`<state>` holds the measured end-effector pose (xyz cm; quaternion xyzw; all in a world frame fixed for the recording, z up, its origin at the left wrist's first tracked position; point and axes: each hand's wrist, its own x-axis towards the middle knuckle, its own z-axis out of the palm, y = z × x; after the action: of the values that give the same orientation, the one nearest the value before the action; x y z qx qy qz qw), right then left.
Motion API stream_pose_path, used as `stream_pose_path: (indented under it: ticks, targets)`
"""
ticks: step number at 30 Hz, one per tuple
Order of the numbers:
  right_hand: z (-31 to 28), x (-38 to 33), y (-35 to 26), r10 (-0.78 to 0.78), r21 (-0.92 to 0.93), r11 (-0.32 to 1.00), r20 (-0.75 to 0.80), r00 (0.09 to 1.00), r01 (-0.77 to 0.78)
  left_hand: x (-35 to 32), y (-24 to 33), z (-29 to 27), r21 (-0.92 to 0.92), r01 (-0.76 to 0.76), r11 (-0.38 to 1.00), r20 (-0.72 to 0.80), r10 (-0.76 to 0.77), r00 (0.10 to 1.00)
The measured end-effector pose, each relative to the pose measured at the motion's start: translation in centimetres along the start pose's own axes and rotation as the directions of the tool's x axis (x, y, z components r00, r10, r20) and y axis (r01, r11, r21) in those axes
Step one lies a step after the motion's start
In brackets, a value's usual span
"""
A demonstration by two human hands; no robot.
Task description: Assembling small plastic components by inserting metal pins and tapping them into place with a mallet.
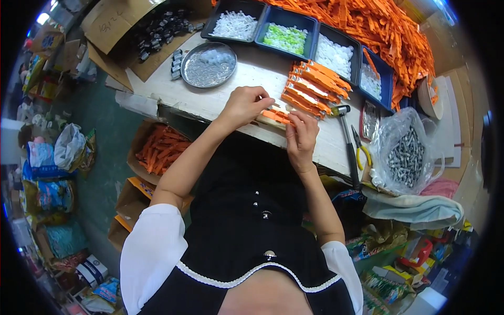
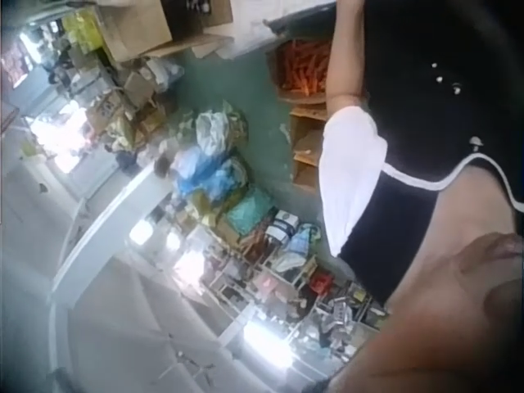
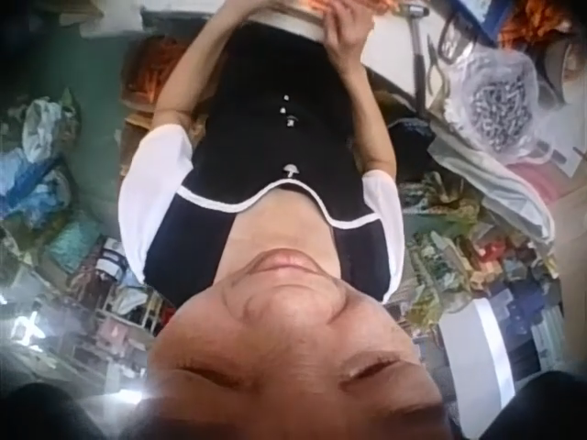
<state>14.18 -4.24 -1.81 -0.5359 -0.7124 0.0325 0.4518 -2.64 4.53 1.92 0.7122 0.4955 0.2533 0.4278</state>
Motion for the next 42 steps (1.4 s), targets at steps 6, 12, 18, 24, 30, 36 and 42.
stream_pose_path:
  ticks: [6, 12, 18, 24, 30, 36, 42]
  targets:
    - [-0.6, -1.1, 0.9, -0.007, -0.068, 0.998, -0.052, 0.999, 0.003, 0.9, 0.5, 3.1, 0.416, -0.169, 0.894, 0.045, 0.165, 0.985]
    - [-0.4, -1.2, 1.1, -0.045, -0.153, 0.988, -0.043, 0.998, 0.038, 1.1, -1.7, 2.7, 0.024, 0.03, 0.999, 0.028, -0.03, 0.999]
    - [-0.3, -1.0, 0.7, -0.039, -0.174, 0.984, -0.033, 0.999, 0.033, 0.4, -2.9, 2.9, -0.443, 0.126, 0.888, 0.118, -0.081, 0.99]
    - [-0.3, -0.9, 0.6, -0.04, -0.214, 0.976, 0.01, 0.999, 0.041, 1.3, -3.4, 2.3, -0.474, 0.159, 0.866, 0.187, -0.078, 0.979]
    - [-0.3, -0.7, 0.4, -0.032, -0.228, 0.973, 0.013, 0.999, 0.034, 0.8, -3.9, 3.2, -0.519, 0.116, 0.847, 0.16, -0.037, 0.986]
    - [-0.1, -0.8, 0.7, -0.033, -0.23, 0.973, 0.015, 0.999, 0.036, 1.1, -3.9, 2.7, -0.526, 0.067, 0.848, 0.131, 0.002, 0.991]
    - [-0.2, -0.8, 0.3, -0.035, -0.236, 0.971, 0.006, 0.999, 0.036, 1.3, -3.0, 0.7, -0.501, 0.326, 0.802, 0.395, -0.123, 0.91]
